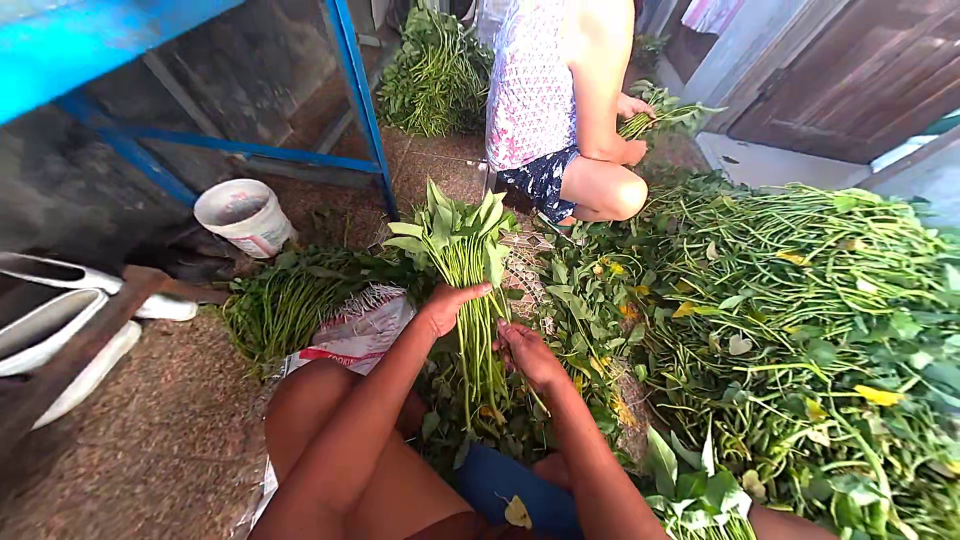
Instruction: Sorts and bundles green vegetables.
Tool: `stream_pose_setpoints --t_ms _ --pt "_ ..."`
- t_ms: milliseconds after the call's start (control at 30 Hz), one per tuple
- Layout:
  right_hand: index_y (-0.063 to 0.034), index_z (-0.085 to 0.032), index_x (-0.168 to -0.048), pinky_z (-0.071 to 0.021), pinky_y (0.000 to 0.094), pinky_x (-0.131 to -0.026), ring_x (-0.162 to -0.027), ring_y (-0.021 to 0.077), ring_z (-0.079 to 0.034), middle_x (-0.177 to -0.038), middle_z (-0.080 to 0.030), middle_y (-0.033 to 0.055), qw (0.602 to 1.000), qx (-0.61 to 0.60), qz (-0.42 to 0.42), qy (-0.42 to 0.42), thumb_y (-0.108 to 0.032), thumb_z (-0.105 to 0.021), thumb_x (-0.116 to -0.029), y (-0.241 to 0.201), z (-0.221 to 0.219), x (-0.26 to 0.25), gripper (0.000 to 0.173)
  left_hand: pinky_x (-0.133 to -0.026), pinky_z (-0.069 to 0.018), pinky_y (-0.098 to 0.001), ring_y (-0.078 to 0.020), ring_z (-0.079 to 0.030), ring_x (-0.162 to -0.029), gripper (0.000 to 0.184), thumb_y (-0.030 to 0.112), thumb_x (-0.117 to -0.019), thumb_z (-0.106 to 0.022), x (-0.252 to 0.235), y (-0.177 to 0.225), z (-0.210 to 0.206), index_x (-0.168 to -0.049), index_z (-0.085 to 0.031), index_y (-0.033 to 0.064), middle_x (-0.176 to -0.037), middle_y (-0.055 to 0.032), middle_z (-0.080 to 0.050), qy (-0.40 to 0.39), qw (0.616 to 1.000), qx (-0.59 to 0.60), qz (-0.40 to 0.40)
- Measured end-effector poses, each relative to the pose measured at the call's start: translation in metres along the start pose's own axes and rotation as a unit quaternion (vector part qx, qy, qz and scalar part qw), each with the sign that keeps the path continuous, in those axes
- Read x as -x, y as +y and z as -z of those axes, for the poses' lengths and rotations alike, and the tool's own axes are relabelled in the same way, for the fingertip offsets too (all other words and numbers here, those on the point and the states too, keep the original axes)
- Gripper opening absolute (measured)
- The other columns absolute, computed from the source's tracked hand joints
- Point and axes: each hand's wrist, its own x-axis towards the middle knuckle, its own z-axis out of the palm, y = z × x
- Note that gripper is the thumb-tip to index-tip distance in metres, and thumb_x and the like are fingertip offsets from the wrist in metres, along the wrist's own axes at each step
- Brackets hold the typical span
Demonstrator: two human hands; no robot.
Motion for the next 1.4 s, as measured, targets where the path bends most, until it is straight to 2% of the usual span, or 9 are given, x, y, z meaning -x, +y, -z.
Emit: stream_pose_setpoints --t_ms 267,500,600,667,767,933,1167,1300,1400 --pt "-0.0081 -0.056 -0.087 -0.0495 0.0242 -0.053 -0.057 0.0098 -0.061 -0.073 -0.068 0.002 0.986 -0.111 -0.058 -0.111 -0.026 -0.012 -0.1091 -0.01 -0.003 0.02 0.053 -0.085 -0.0587 -0.0351 -0.0178 -0.069 -0.09 0.027 0.005 -0.0958 -0.069 0.012 0.01 0.009 -0.121 -0.061 -0.0007 -0.102 -0.0107 -0.07 0.026 0.998 0.043 -0.035" --pt "-0.0176 -0.046 -0.061 -0.0392 0.0256 -0.052 -0.051 0.0024 -0.043 -0.055 -0.041 -0.0096 0.971 0.184 0.104 0.115 -0.028 -0.028 -0.1038 0.038 0.018 0.051 0.047 -0.081 -0.0609 -0.0383 -0.0206 -0.071 -0.09 0.034 0.014 -0.0952 -0.073 -0.008 0.042 0.05 -0.125 -0.061 0.0031 -0.105 -0.0116 -0.07 0.221 0.965 0.092 -0.103" --pt "0.0078 -0.064 -0.094 -0.0499 0.0496 -0.082 -0.084 0.031 -0.063 -0.086 -0.063 0.02 0.931 0.356 -0.068 0.037 -0.032 -0.036 -0.1119 0.034 0.038 0.047 0.051 -0.085 -0.0604 -0.0395 -0.021 -0.07 -0.095 0.036 0.013 -0.0933 -0.075 -0.007 0.04 0.049 -0.125 -0.062 0.0014 -0.109 -0.0132 -0.07 0.26 0.955 0.081 -0.116" --pt "0.0066 -0.052 -0.136 -0.0479 0.058 -0.102 -0.115 0.0411 -0.064 -0.121 -0.065 0.0277 0.916 0.376 -0.138 0.03 -0.041 -0.049 -0.1083 0.03 0.038 0.039 0.055 -0.086 -0.06 -0.0396 -0.0214 -0.07 -0.096 0.036 0.014 -0.0929 -0.076 -0.004 0.037 0.044 -0.124 -0.063 0.0011 -0.11 -0.0135 -0.071 0.258 0.957 0.074 -0.11" --pt "-0.0069 -0.033 -0.158 -0.054 0.0516 -0.098 -0.111 0.0347 -0.068 -0.131 -0.063 0.0244 0.959 0.278 -0.011 0.05 -0.041 -0.066 -0.0996 0.017 0.026 0.036 0.075 -0.087 -0.0593 -0.0416 -0.0225 -0.07 -0.098 0.039 0.018 -0.0934 -0.076 0.001 0.032 0.039 -0.127 -0.062 0.0043 -0.114 -0.0129 -0.07 0.226 0.967 0.067 -0.098" --pt "-0.0013 -0.063 -0.122 -0.05 0.0206 -0.061 -0.066 0.0034 -0.058 -0.089 -0.066 -0.0005 0.991 0.071 0.085 -0.074 -0.017 -0.059 -0.103 0.003 0.009 0.026 0.025 -0.084 -0.06 -0.0403 -0.0218 -0.07 -0.095 0.039 0.016 -0.0933 -0.076 0.001 0.028 0.039 -0.127 -0.061 0.004 -0.112 -0.0127 -0.07 0.199 0.973 0.084 -0.079" --pt "0.0011 -0.065 -0.097 -0.0532 0.0404 -0.067 -0.067 0.0194 -0.061 -0.079 -0.063 0.0099 0.947 0.319 -0.033 -0.031 -0.029 -0.066 -0.0984 0.023 0.028 0.033 0.03 -0.092 -0.0575 -0.0464 -0.0257 -0.069 -0.103 0.049 0.02 -0.0889 -0.081 0.006 0.032 0.045 -0.128 -0.061 -0.0001 -0.117 -0.0167 -0.07 0.266 0.961 0.023 -0.076" --pt "0.0053 -0.062 -0.129 -0.0516 0.0559 -0.098 -0.106 0.0382 -0.068 -0.115 -0.068 0.0254 0.922 0.375 -0.087 0.044 -0.037 -0.062 -0.1028 0.012 0.02 0.043 0.049 -0.097 -0.0538 -0.0481 -0.026 -0.066 -0.11 0.054 0.025 -0.0879 -0.083 0.006 0.039 0.04 -0.13 -0.06 -0.0003 -0.121 -0.0172 -0.067 0.333 0.935 0.009 -0.123" --pt "0.0033 -0.066 -0.125 -0.0536 0.0502 -0.099 -0.108 0.0332 -0.07 -0.115 -0.071 0.0217 0.924 0.35 0.074 0.135 -0.033 -0.059 -0.1042 -0.021 -0.021 0.038 0.042 -0.096 -0.0547 -0.0445 -0.0224 -0.066 -0.108 0.054 0.023 -0.0863 -0.084 0.01 0.022 0.016 -0.128 -0.06 -0.001 -0.119 -0.0158 -0.068 0.316 0.937 -0.01 -0.148"
